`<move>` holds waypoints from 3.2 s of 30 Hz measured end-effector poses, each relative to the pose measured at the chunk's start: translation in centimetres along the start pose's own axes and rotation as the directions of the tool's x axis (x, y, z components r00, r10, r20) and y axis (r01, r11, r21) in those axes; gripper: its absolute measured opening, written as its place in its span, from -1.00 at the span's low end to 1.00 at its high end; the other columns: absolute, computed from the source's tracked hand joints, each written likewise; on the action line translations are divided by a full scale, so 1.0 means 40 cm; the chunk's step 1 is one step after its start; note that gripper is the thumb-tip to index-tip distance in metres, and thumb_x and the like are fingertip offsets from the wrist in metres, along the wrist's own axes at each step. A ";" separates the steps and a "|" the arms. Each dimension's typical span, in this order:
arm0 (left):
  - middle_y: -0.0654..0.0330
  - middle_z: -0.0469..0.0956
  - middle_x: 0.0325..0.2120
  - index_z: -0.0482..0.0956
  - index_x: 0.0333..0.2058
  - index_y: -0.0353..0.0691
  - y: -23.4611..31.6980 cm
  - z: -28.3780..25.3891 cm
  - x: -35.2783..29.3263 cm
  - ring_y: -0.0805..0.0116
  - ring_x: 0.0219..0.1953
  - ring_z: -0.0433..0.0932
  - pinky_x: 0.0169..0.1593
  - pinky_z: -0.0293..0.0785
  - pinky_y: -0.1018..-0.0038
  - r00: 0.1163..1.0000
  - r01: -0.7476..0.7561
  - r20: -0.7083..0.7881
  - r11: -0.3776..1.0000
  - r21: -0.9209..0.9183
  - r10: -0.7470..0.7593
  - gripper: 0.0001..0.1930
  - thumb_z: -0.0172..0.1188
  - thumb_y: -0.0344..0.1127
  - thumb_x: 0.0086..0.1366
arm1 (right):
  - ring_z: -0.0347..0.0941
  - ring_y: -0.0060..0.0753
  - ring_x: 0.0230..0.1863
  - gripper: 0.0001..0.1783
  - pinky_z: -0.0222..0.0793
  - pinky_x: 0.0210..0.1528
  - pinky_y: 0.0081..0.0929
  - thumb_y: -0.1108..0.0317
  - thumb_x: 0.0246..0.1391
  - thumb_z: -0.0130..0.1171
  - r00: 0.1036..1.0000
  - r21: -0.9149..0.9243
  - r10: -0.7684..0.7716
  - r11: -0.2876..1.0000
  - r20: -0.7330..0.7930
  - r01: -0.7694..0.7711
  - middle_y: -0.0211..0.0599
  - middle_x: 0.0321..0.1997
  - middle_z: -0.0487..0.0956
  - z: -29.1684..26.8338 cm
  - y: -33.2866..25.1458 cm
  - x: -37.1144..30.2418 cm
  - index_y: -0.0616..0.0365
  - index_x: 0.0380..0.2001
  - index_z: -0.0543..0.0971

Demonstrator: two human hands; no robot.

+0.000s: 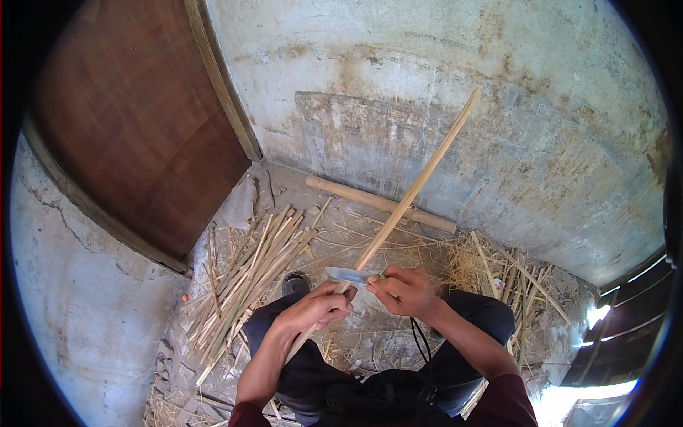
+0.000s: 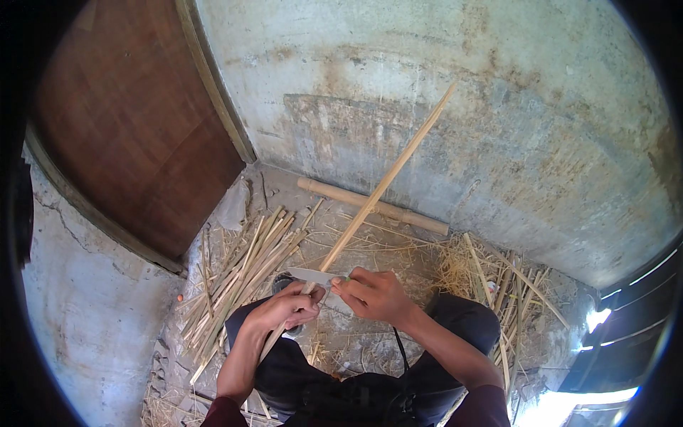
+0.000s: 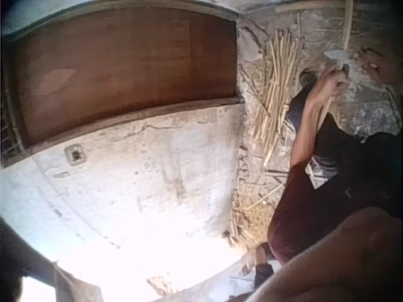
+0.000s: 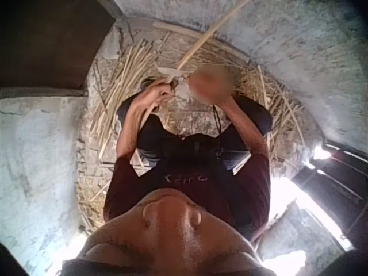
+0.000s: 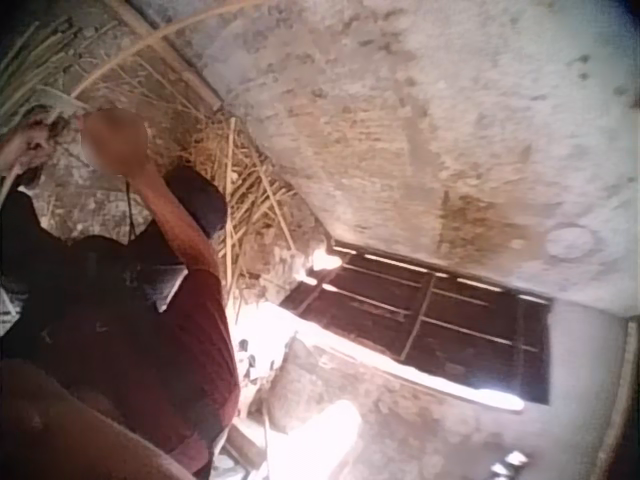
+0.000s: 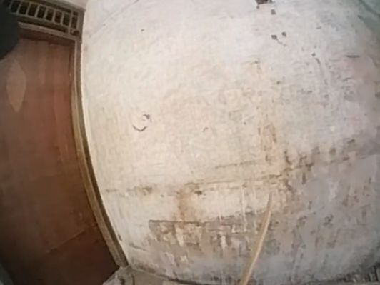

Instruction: The person whittles a thin strip of bamboo with a knife while sitting on the floor.

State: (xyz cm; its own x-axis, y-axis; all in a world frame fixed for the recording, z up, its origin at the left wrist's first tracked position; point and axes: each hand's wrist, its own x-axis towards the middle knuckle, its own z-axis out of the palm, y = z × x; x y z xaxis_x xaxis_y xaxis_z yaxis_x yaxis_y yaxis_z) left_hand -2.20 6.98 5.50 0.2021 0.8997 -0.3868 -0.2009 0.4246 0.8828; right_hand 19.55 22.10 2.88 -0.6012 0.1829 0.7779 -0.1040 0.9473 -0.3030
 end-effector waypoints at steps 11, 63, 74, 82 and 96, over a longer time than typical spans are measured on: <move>0.28 0.36 -0.58 0.51 -0.28 -0.33 -0.004 0.075 0.021 0.40 -0.45 0.34 -0.32 0.34 0.30 0.821 -0.126 -0.373 0.775 0.619 0.431 -0.82 0.11 -0.32 0.48 | 0.44 -0.50 -0.67 -0.86 0.27 -0.67 -0.43 0.42 0.14 0.53 0.996 -0.025 0.094 0.995 0.003 -0.094 -0.44 -0.51 0.54 -0.020 -0.010 0.028 0.03 -0.30 0.72; 0.32 0.30 -0.59 0.40 -0.44 -0.29 -0.046 0.041 0.011 0.48 -0.46 0.31 -0.36 0.27 0.33 0.907 -0.054 -0.319 0.827 0.560 0.275 -0.78 0.18 -0.36 0.37 | 0.53 -0.27 -0.56 -0.92 0.36 -0.47 -0.40 0.56 0.22 0.45 0.945 0.067 0.327 0.943 -0.016 -0.325 -0.15 -0.49 0.62 -0.135 0.081 0.066 0.25 -0.30 0.70; 0.08 0.35 -0.56 0.44 -0.35 -0.41 -0.050 0.060 -0.002 0.33 -0.42 0.40 -0.28 0.37 0.22 0.889 -0.069 -0.319 0.786 0.614 0.328 -0.81 0.20 -0.40 0.37 | 0.58 -0.46 -0.48 -0.95 0.50 -0.33 -0.42 0.53 0.26 0.42 0.925 0.083 0.324 0.946 -0.197 -0.314 -0.18 -0.41 0.69 -0.184 0.189 0.078 0.24 -0.28 0.71; -0.18 0.50 -0.57 0.54 -0.27 -0.53 -0.056 0.063 -0.015 0.03 -0.49 0.55 -0.28 0.45 0.08 0.893 -0.073 -0.290 0.744 0.664 0.346 -0.73 0.20 -0.32 0.40 | 0.53 -0.72 -0.33 -0.84 0.52 -0.15 -0.54 0.48 0.34 0.37 0.817 0.136 0.492 0.870 -0.302 -0.473 -0.30 -0.42 0.69 -0.250 0.284 0.076 0.32 -0.34 0.63; -0.09 0.44 -0.58 0.52 -0.28 -0.50 -0.069 0.067 -0.033 0.15 -0.49 0.49 -0.31 0.42 0.13 0.912 0.001 -0.307 0.747 0.665 0.272 -0.75 0.19 -0.34 0.40 | 0.66 -0.65 -0.10 -0.85 0.51 -0.05 -0.59 0.49 0.36 0.36 0.754 0.062 0.530 0.831 -0.387 -0.552 -0.15 -0.32 0.78 -0.285 0.347 0.073 0.33 -0.30 0.62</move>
State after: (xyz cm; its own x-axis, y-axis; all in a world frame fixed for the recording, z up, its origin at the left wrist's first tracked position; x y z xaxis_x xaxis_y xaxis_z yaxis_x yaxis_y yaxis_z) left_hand 0.65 4.35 4.30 -0.1649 0.9670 -0.1942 0.4878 0.2511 0.8361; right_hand 25.37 38.79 7.20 -0.2021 0.7421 0.6391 0.1963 0.6700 -0.7159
